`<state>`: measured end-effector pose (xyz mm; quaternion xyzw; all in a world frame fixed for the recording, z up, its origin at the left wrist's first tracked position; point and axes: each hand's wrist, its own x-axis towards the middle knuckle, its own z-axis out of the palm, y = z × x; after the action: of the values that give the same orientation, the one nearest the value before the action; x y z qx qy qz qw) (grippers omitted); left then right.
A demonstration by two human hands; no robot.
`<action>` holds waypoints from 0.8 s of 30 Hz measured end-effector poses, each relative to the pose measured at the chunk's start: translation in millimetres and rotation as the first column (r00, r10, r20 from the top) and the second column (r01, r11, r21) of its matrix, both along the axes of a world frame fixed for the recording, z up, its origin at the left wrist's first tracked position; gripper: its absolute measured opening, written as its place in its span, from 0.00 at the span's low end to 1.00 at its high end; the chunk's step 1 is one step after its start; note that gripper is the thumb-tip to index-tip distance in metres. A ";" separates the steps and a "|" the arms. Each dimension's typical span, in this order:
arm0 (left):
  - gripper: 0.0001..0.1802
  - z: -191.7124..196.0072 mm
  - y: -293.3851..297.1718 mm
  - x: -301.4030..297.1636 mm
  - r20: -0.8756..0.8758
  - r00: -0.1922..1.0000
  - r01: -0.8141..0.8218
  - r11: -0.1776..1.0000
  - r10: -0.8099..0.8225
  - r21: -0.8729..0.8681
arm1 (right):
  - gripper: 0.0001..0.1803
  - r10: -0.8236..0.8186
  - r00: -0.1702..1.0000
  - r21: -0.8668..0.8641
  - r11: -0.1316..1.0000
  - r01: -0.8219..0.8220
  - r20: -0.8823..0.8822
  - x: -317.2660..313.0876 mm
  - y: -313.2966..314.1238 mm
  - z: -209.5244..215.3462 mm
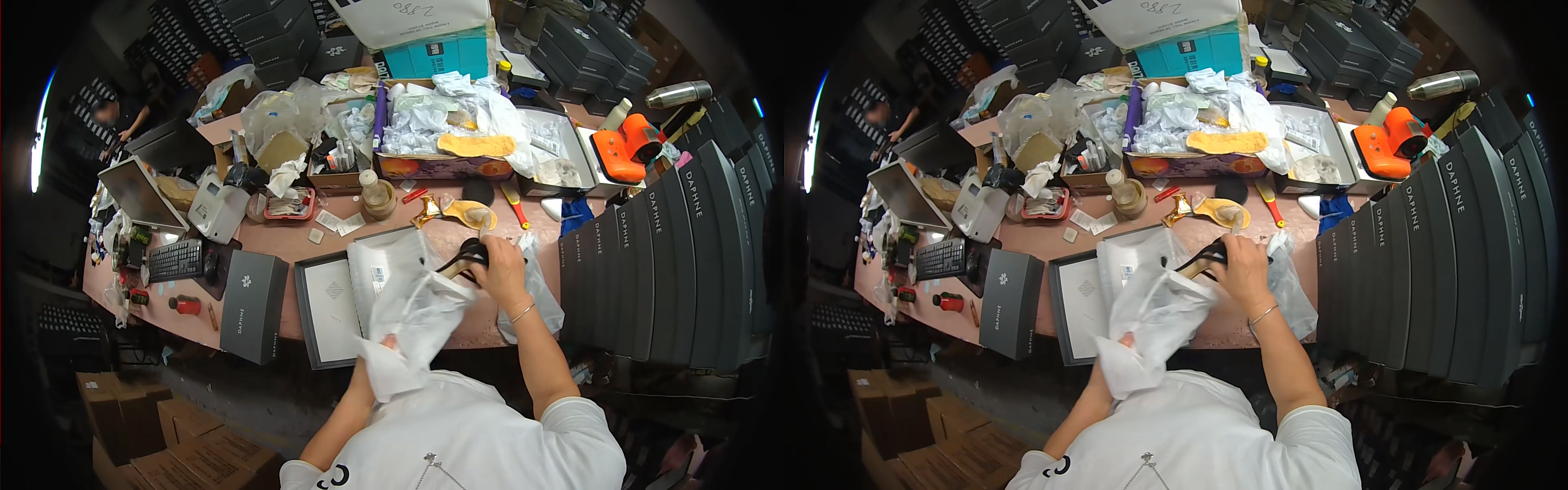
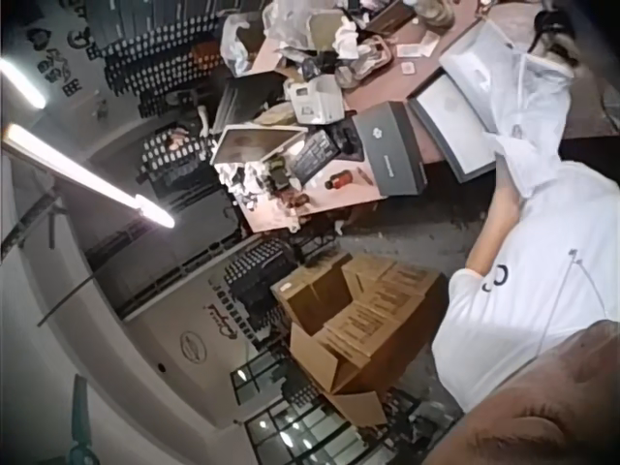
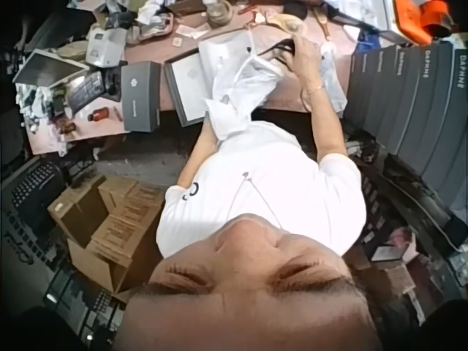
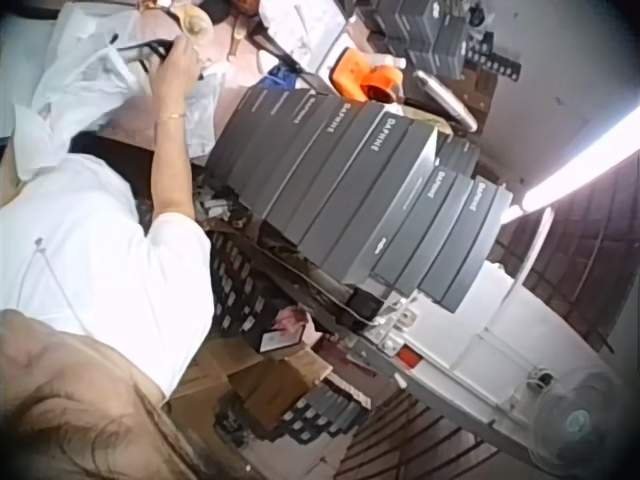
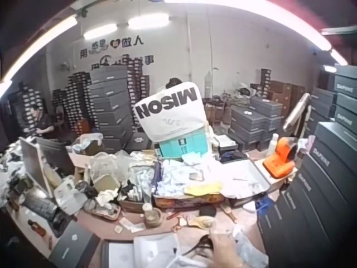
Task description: Packaging shoes into boxes using protective wrapping paper.
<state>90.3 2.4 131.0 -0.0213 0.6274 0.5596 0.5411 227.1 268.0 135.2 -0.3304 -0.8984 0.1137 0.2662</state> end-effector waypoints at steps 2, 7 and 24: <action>0.16 -19.6 -18.8 -34.0 -0.214 0.973 -0.071 0.994 0.087 0.081 | 0.21 -0.179 0.977 -0.089 0.978 0.189 0.112 19.8 33.8 -30.8; 0.10 -3.3 36.1 -62.6 -0.996 0.082 0.144 0.989 -0.042 -0.030 | 0.17 -0.339 0.939 -0.242 0.907 0.343 0.062 44.1 47.2 -14.5; 0.31 -24.4 49.2 -16.9 0.431 0.888 -0.015 0.926 -0.162 0.378 | 0.18 0.530 0.841 -0.111 0.834 -0.540 -0.113 -60.7 -55.6 28.4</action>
<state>73.4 51.6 106.5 -0.0247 0.3664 0.6259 0.6880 166.4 212.5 163.6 -0.0791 -0.9336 0.2586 0.2349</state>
